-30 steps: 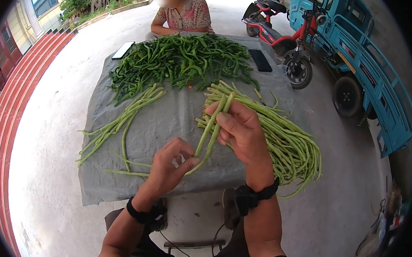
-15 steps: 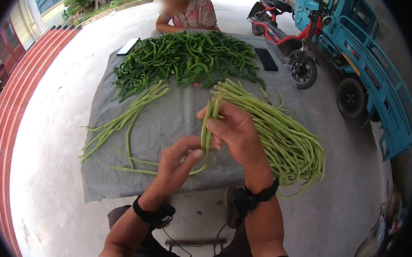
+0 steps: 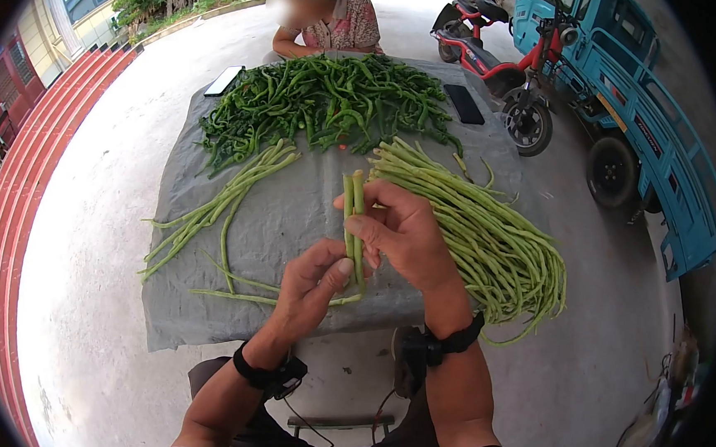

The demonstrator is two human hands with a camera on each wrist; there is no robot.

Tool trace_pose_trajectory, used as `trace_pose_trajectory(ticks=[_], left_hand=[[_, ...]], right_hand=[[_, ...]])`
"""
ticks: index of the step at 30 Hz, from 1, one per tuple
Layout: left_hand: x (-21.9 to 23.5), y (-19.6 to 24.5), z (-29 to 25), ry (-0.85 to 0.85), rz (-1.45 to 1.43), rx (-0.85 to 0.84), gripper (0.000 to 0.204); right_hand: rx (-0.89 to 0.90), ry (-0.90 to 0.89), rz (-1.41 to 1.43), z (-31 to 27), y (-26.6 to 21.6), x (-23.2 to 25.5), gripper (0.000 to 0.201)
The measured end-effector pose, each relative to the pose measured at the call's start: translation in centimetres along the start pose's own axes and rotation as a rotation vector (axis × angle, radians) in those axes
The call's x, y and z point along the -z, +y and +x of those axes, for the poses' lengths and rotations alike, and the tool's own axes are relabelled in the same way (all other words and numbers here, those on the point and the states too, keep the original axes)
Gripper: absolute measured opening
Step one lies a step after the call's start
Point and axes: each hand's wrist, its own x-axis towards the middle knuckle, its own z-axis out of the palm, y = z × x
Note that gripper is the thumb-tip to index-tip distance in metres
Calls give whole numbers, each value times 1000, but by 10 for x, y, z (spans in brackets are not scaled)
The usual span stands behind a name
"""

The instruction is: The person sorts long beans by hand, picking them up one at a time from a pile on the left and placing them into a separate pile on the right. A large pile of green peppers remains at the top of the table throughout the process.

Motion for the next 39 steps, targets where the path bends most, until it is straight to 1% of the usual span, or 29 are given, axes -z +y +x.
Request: trace_pose_trajectory(ticks=[3,6,10,12,15,21,24,27,30,33,36,39], left_hand=[[0,-2,1,-8,0,-18,18],[3,-3,0,-44,36,-10,22],[2,-2,-1,-44,23,-2,21],[1,-6,0,-40,-7,-9,21],[2,-8,1,-51,40,-39,22],[-2,-7,1,-96,-54,-13,24],[-1,-9,0,-97,-8,33,25],[-3,-6,0,-30,32,-23,19],[-1,-2,-1,-41,31,-4,21],[-1,-8,-1,-42,-52,15,22],[2,-8,-1,-63,-28,23,20],[0,-2,-1,-52,48,96,20]], right_hand=[[-5,0,-3,0,-1,-1,26],[4,-5,-19,-1,-3,-1,26],[-9,-20,-48,-1,-3,0,25],[-14,-26,-64,-1,-3,1,24],[-19,-28,-78,-2,-5,0,23],[-16,31,-70,-3,-6,1,18],[7,36,-43,-1,-2,3,18],[10,37,-18,-1,-1,1,20],[-13,23,-28,-1,-4,-2,22],[-63,-38,-12,0,-2,1,22],[-144,-78,-64,-3,-4,6,21],[-184,-84,-103,-3,-5,9,20]])
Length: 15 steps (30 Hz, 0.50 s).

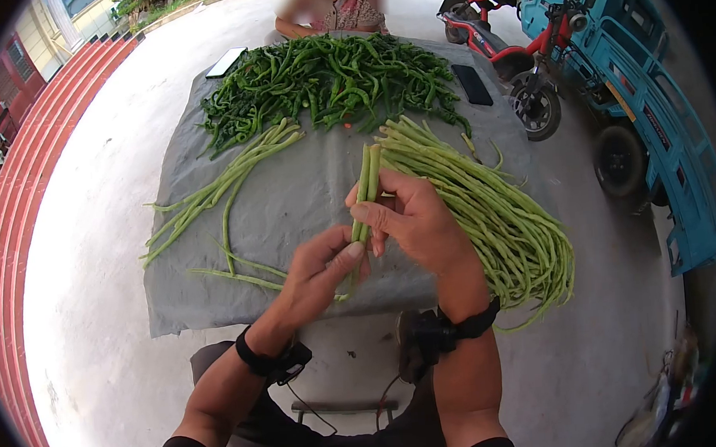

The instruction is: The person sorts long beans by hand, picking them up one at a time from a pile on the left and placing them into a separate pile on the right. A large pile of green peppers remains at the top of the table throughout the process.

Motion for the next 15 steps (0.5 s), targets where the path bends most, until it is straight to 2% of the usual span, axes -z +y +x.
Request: trace_pose_trajectory(ticks=[3,7,9,12,13,15], left_hand=[[0,-6,4,-13,77,-128,22],[6,-9,4,-116,80,-29,28],[9,-10,5,-169,130,38,28],[15,-1,1,-125,184,93,27],[19,-3,2,-107,292,45,27],[30,-9,8,-71,504,-72,25]], right_hand=[[62,73,-2,-2,3,1,19],[126,271,79,-9,-1,15,19],[214,378,139,-11,-6,24,19],[312,470,193,-19,-3,58,19],[342,489,204,-21,-5,66,19],[356,646,225,-29,-9,77,23]])
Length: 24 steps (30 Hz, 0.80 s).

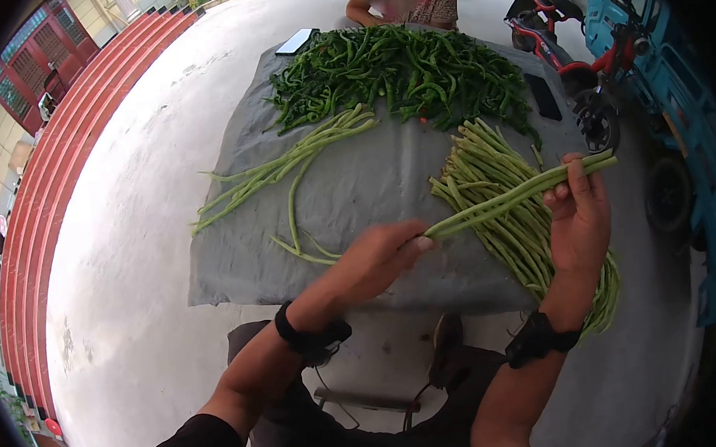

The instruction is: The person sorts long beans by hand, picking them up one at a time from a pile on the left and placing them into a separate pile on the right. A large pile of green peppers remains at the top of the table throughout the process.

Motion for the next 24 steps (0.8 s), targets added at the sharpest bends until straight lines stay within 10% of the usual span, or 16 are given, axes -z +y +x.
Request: trace_pose_trajectory(ticks=[15,24], left_hand=[[86,1,-15,194,179,-40,24],[98,-6,-17,382,770,-51,22]], right_hand=[[233,233,161,4,-32,54,26],[236,164,157,4,-30,50,22]])
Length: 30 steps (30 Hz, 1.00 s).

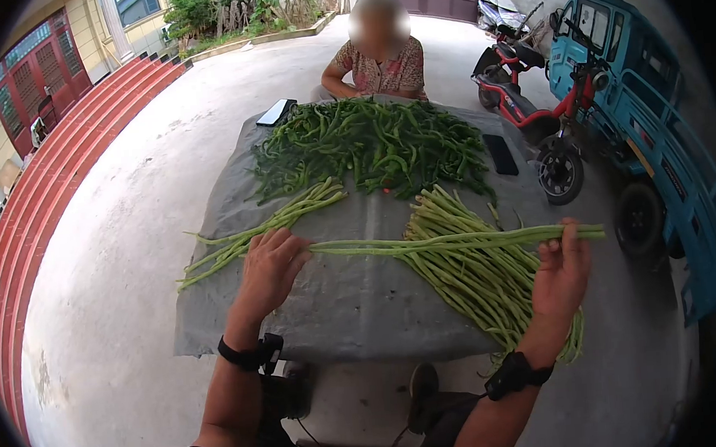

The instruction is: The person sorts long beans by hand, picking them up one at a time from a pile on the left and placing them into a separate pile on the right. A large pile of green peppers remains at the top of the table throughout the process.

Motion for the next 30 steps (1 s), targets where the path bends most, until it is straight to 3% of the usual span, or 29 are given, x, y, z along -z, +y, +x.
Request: trace_pose_trajectory(ticks=[3,6,10,15,18,23,30], left_hand=[[-10,-3,-1,138,98,-81,30],[-9,8,0,208,57,-92,37],[-13,27,3,246,-238,-83,33],[-16,61,7,319,-473,-100,26],[2,90,7,359,-477,-190,25],[16,131,-1,270,-640,-268,33],[18,138,-11,289,-564,-249,45]], right_hand=[[-1,8,-28,-3,0,-11,20],[-59,-119,-193,-10,6,-23,17],[-32,-190,-375,-27,16,-57,15],[-8,-372,-441,-52,-8,-97,12],[-88,-517,-388,-68,-20,-115,10],[-162,-600,-441,-100,-27,-143,13],[11,-644,-601,-114,-29,-160,12]])
